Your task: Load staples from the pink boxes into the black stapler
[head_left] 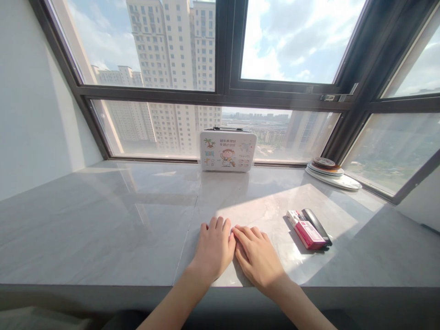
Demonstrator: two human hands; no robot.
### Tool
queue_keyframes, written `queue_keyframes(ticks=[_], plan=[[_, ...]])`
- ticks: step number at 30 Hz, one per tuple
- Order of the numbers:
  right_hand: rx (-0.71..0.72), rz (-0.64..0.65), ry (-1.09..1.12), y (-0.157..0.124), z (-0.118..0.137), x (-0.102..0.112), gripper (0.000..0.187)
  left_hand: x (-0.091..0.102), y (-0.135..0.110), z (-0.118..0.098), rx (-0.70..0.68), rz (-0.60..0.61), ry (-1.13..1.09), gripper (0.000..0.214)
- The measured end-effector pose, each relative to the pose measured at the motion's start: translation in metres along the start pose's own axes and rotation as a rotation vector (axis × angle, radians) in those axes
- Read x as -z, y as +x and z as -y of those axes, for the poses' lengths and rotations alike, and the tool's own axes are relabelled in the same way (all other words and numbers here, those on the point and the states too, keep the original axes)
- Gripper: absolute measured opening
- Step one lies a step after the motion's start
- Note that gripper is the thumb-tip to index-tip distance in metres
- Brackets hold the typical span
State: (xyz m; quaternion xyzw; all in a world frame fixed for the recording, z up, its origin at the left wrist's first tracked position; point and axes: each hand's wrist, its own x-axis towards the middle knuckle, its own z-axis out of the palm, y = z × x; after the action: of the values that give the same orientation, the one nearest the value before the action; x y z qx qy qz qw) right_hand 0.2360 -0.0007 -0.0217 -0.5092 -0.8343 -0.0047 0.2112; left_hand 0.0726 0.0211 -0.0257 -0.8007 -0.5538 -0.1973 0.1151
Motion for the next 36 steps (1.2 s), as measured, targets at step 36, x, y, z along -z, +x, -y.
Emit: queue_keyframes(ticks=[36], plan=[[-0.005, -0.033, 0.891, 0.094, 0.008, -0.045, 0.056, -0.015, 0.005, -0.007, -0.060, 0.171, 0.108, 0.056]])
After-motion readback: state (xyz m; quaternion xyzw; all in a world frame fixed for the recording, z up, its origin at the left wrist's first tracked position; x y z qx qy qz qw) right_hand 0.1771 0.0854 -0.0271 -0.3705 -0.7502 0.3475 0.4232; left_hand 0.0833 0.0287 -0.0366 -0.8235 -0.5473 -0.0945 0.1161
